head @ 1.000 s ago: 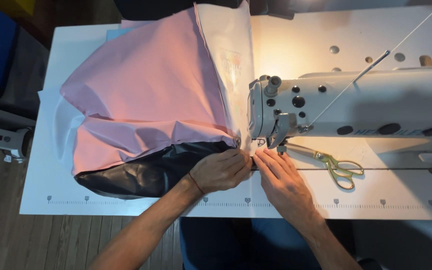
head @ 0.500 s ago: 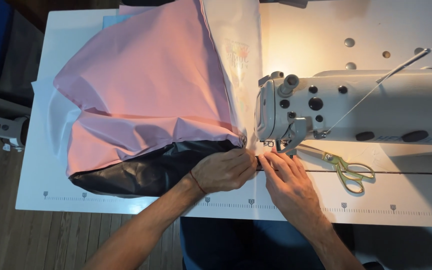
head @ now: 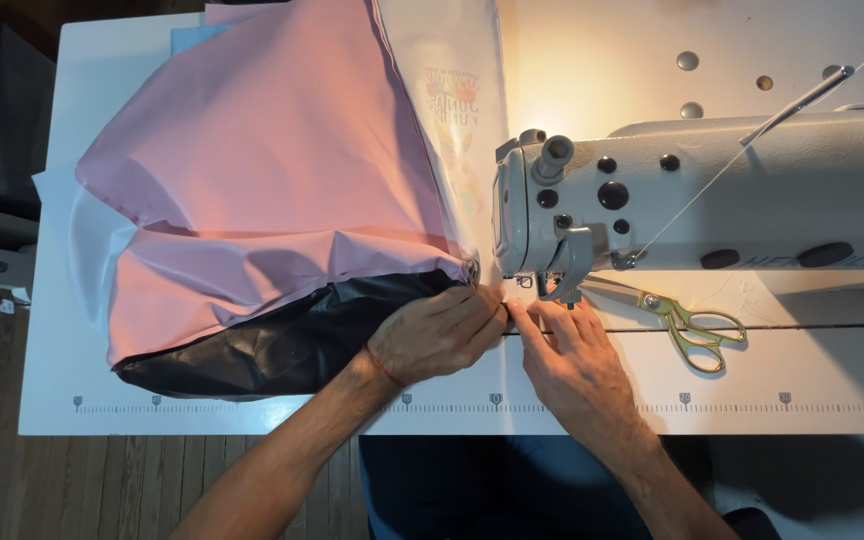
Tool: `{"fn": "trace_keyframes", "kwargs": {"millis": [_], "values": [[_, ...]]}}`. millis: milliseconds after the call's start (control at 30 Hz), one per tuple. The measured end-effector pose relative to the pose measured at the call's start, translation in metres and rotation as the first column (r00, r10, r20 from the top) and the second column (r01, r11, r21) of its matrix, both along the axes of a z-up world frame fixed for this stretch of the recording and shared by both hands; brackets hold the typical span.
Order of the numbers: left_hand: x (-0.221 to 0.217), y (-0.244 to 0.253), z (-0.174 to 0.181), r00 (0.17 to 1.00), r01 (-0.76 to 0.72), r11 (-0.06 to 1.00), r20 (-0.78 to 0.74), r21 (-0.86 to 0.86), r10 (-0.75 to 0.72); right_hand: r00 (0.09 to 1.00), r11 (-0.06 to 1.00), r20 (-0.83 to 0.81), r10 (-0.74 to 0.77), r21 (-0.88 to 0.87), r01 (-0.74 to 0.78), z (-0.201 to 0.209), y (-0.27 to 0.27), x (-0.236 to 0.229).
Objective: Sewing together pieces of synthetic material using an industrial sewing machine.
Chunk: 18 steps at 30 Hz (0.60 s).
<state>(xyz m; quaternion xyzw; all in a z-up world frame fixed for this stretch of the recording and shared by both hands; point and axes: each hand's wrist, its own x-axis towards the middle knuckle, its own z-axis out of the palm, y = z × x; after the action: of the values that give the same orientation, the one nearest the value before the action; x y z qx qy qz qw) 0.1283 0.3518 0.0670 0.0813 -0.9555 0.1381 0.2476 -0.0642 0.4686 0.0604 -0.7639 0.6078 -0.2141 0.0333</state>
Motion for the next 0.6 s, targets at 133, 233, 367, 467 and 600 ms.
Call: {"fn": "trace_keyframes", "kwargs": {"millis": [133, 233, 367, 467, 600], "values": [[-0.001, -0.002, -0.002, 0.998, -0.021, 1.000, 0.065, -0.012, 0.022, 1.000, 1.000, -0.008, -0.001, -0.003, 0.001, 0.001, -0.002, 0.001], [-0.002, -0.003, -0.004, 0.999, -0.016, 1.000, 0.028, -0.022, 0.016, 1.000, 1.000, -0.004, -0.014, 0.011, 0.014, 0.002, -0.001, 0.001], [-0.002, -0.004, -0.009, 0.998, -0.026, 0.999, 0.061, -0.033, 0.028, 1.000, 0.999, -0.001, -0.023, 0.048, 0.023, 0.002, -0.002, 0.001], [-0.002, -0.006, -0.007, 0.997, -0.026, 1.000, 0.067, -0.009, 0.026, 1.000, 0.997, 0.004, -0.026, 0.070, 0.025, 0.004, -0.003, 0.002], [-0.005, -0.010, 0.001, 0.997, -0.029, 0.999, 0.065, -0.025, 0.030, 0.999, 0.997, -0.005, -0.036, 0.072, 0.036, 0.000, -0.003, 0.002]]}}
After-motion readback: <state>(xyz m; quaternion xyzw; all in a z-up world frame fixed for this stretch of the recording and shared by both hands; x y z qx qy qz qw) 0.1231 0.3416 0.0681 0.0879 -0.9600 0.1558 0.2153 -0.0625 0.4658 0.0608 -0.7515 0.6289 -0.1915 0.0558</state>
